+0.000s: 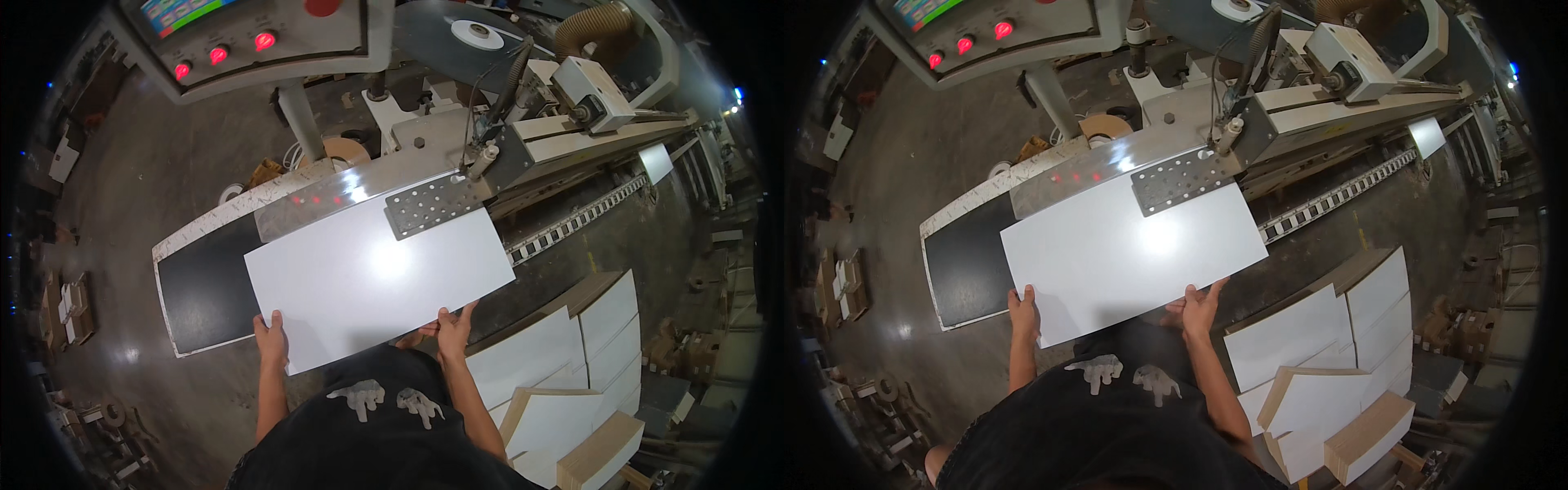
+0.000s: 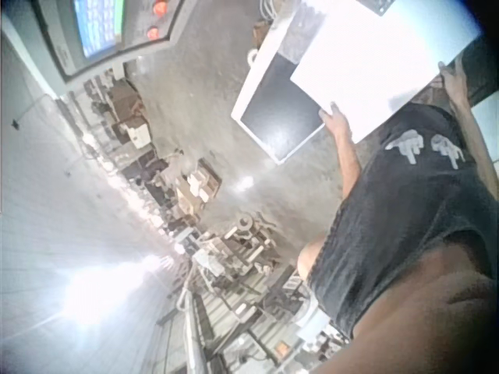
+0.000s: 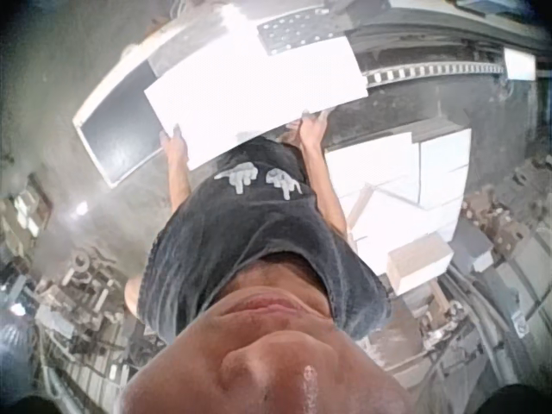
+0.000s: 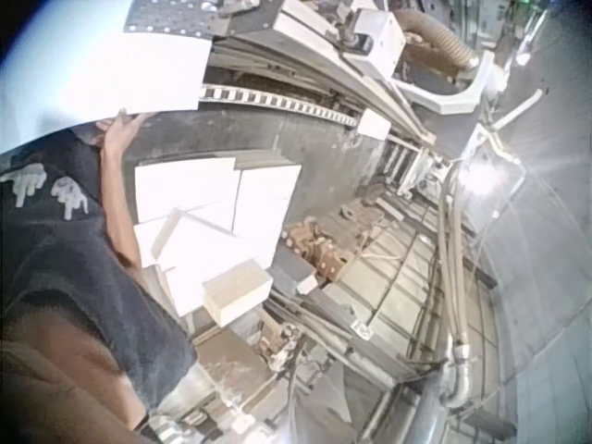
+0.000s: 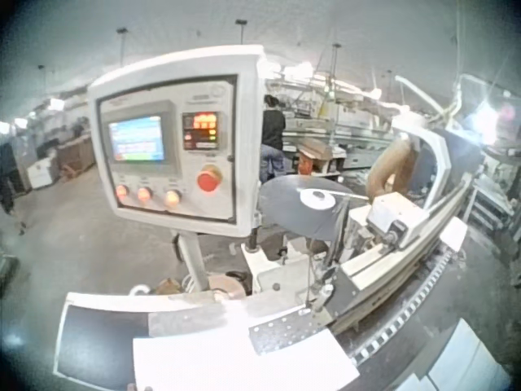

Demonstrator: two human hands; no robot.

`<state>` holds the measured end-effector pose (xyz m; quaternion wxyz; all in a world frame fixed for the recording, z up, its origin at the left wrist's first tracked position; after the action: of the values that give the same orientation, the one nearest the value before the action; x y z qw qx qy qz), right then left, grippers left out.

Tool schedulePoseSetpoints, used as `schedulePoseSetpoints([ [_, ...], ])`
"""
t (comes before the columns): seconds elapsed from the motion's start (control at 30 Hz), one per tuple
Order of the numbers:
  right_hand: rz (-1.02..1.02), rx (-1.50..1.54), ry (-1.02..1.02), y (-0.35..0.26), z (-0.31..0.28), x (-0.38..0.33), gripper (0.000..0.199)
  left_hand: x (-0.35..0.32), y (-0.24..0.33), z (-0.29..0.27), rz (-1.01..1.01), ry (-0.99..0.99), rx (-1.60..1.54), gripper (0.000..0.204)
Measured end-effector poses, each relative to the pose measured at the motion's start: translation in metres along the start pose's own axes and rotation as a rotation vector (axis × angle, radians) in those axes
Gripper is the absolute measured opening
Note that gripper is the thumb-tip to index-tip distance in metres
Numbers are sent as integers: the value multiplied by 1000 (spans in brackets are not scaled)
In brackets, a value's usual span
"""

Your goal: The person repeatedly picks up white rectangular panels from a stack on the floor and places them onto a conveyor belt feeding a processing machine. The person handles the panels one at a time, positioning them on the belt before they are drawn into the machine.

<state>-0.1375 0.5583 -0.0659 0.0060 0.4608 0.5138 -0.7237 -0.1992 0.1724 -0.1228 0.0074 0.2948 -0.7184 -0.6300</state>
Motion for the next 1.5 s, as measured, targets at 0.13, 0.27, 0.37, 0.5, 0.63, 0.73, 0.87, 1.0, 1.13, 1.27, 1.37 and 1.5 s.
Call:
schedulePoseSetpoints([
  [0.13, -27, 5, -3, -23, -22, 20, 85, 0, -11, 25, 46, 42, 155, 49],
  [0.27, -32, 34, 5, -43, -42, 38, 86, -14, 3, 69, 108, 17, 157, 45],
  [0.37, -93, 41, -23, -50, -61, 56, 84, -19, 3, 96, 143, 4, 61, 44],
  [0.5, -93, 58, 42, -57, -91, 76, 79, -27, 8, 136, 66, -40, -10, 42],
  [0.63, -131, 204, 173, -34, -135, 70, 63, -37, 31, 178, 54, -108, -25, 42],
  [0.73, -108, 204, 287, 24, -164, 29, 55, -41, 27, 207, 6, -233, -6, 42],
  [0.87, 73, 50, 373, 127, -182, -43, 53, -48, 46, 235, -159, -474, 28, 44],
  [1.0, 167, 33, 507, 249, -232, -110, 56, -48, 24, 268, -109, -805, -78, 46],
  [1.13, 309, 623, 520, 316, -257, -169, 60, -52, 36, 288, -101, -901, 41, 50],
  [1.27, 315, 925, 723, 410, -323, -158, 66, -69, 27, 287, 346, -828, 176, 58],
  [1.37, 280, 1095, 849, 457, -388, -149, 71, -130, 37, 247, 664, -840, 191, 55],
  [1.5, 370, 1169, 1011, 471, -494, -127, 86, -180, -15, 210, 859, -856, 361, 39],
])
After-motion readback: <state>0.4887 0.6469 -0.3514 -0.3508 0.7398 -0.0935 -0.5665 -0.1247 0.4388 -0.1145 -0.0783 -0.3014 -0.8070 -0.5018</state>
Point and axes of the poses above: each hand's wrist, its own x-axis towards the middle knuckle, its own z-axis out of the palm, y = z × x, the point moved 2 cm from there along x, towards the middle knuckle, and after that the axes turned 5 degrees about z, right-handed, at the moved point
